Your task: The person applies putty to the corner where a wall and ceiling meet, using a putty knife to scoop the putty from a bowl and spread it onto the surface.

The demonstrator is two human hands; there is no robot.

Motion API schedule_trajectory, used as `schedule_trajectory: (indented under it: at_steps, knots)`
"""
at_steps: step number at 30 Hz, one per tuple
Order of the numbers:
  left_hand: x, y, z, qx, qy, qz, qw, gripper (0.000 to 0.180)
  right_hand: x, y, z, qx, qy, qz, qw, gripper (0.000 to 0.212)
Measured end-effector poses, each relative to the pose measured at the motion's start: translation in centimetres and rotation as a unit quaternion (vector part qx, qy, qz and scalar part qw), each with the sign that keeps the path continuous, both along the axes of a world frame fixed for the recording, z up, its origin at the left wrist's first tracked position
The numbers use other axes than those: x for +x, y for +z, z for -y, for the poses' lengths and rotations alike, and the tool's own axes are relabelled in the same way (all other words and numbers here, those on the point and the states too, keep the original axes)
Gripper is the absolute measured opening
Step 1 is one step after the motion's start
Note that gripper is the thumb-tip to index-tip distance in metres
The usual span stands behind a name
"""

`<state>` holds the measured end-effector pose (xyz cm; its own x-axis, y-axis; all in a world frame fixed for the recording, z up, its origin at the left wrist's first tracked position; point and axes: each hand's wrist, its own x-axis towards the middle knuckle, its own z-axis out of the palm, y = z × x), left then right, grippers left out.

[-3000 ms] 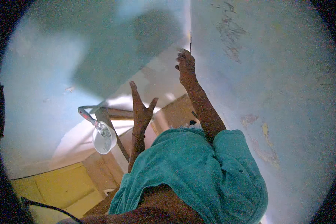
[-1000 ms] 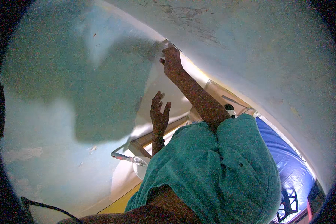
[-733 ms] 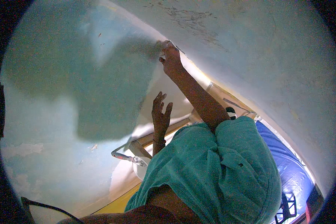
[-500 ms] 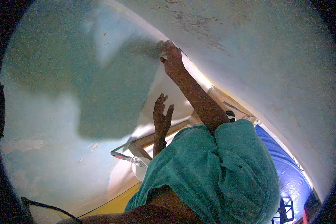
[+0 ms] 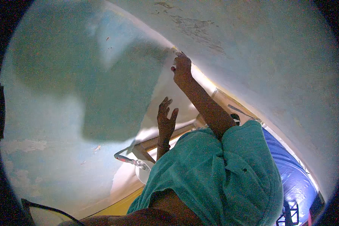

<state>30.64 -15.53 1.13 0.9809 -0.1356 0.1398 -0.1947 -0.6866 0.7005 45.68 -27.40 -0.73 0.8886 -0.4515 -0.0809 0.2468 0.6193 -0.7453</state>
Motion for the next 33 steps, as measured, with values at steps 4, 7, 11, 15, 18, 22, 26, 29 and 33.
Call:
schedule_trajectory:
  at_steps: [4,7,11,15,18,22,26,29,33]
  knots:
    - [0.1,0.0,0.2,0.009,-0.006,0.004,1.0,0.037,0.6,0.1,1.5,0.259,0.072,-0.1,0.958,0.011]
    - [-0.1,0.0,0.2,0.008,-0.002,0.004,1.0,0.037,0.3,1.5,1.7,0.271,0.079,-0.105,0.954,0.012]
    - [-0.2,0.1,0.0,0.009,0.0,0.009,1.0,0.037,0.0,2.0,1.3,0.219,0.076,-0.105,0.967,0.012]
    - [-0.5,0.2,-0.1,0.006,0.007,0.002,1.0,0.037,0.4,1.6,1.0,0.231,0.103,-0.075,0.965,0.022]
    - [-0.5,0.2,-0.3,0.001,0.008,0.005,1.0,0.039,0.8,2.2,1.2,0.287,0.111,-0.068,0.949,0.03]
    - [-0.8,0.1,-0.8,-0.011,0.02,0.004,1.0,0.04,0.3,3.5,1.4,0.251,0.109,-0.025,0.961,0.031]
    - [-1.0,0.0,-1.2,-0.003,0.032,-0.003,0.999,0.04,-0.4,4.4,1.4,0.215,0.123,0.021,0.968,0.03]
    - [-0.9,0.0,-1.0,0.001,0.032,-0.008,0.999,0.04,-0.3,4.9,2.0,0.211,0.122,-0.018,0.97,0.03]
    - [-0.6,0.0,-0.7,0.002,0.015,0.001,1.0,0.041,-0.1,5.7,2.1,0.236,0.156,0.021,0.959,0.031]
